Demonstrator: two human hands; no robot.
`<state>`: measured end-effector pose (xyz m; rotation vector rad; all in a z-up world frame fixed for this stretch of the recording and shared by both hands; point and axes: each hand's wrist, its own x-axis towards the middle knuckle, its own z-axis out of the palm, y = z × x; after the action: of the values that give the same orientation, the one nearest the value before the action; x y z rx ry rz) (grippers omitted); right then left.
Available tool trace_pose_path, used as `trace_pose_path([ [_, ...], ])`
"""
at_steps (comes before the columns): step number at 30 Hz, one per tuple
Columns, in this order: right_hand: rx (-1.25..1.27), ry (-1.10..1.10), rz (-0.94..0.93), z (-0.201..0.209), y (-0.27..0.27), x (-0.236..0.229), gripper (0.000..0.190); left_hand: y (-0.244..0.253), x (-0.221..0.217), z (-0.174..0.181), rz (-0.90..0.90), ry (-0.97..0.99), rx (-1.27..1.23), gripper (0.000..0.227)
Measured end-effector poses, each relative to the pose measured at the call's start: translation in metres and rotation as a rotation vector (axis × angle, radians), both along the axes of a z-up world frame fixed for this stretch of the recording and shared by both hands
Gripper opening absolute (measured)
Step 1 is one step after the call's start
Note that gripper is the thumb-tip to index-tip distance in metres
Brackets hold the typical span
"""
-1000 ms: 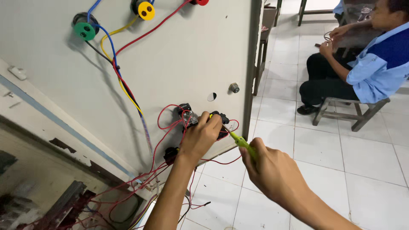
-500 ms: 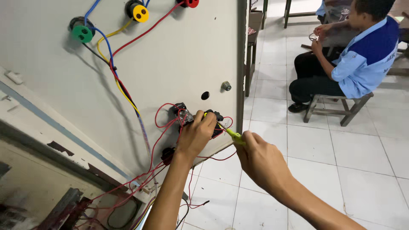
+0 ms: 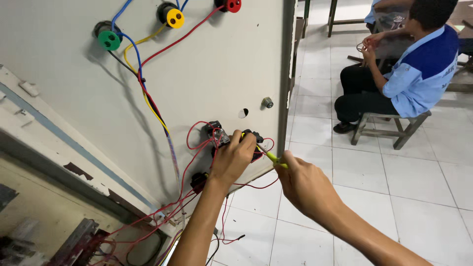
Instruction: The person wires electrical components on a board using a screwdriver to tighten terminals and connecting red, yellow, and blue wires to various points on the panel.
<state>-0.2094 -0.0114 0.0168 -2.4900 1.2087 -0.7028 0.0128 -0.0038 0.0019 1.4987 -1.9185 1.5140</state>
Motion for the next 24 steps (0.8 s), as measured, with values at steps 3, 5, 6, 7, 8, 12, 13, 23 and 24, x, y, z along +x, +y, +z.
trace_pose_path([
  [3, 0.648, -0.308, 0.031, 0.010, -0.022, 0.000, 0.031, 0.000, 0.001, 0.003, -0.048, 0.041, 0.024, 0.016],
  [5, 0.657, -0.336, 0.052, 0.019, -0.022, -0.006, 0.041, -0.002, 0.001, 0.000, -0.037, 0.057, 0.019, 0.016],
  [6, 0.665, -0.367, 0.074, 0.024, -0.022, -0.009, 0.058, -0.003, 0.001, -0.001, -0.027, 0.071, 0.014, 0.015],
  [7, 0.664, -0.367, 0.078, 0.020, -0.021, -0.009, 0.058, -0.001, 0.002, 0.003, -0.023, 0.069, 0.011, 0.015],
  [8, 0.298, -0.242, 0.044, 0.015, -0.021, -0.009, 0.040, 0.002, 0.002, 0.007, -0.024, 0.041, 0.008, 0.015],
  [12, -0.596, 0.054, 0.097, 0.005, 0.001, -0.014, 0.036, -0.001, 0.001, 0.002, -0.042, 0.040, -0.006, 0.018],
  [13, -0.598, 0.056, 0.100, 0.005, 0.005, -0.010, 0.036, -0.003, 0.002, -0.002, -0.040, 0.042, -0.008, 0.018],
  [23, 0.025, -0.012, 0.115, 0.015, -0.014, -0.010, 0.042, 0.000, 0.002, 0.002, -0.037, 0.037, -0.066, 0.020],
  [24, -0.123, 0.017, 0.073, 0.009, -0.014, -0.011, 0.027, 0.003, 0.002, 0.001, -0.043, 0.049, -0.066, 0.019],
])
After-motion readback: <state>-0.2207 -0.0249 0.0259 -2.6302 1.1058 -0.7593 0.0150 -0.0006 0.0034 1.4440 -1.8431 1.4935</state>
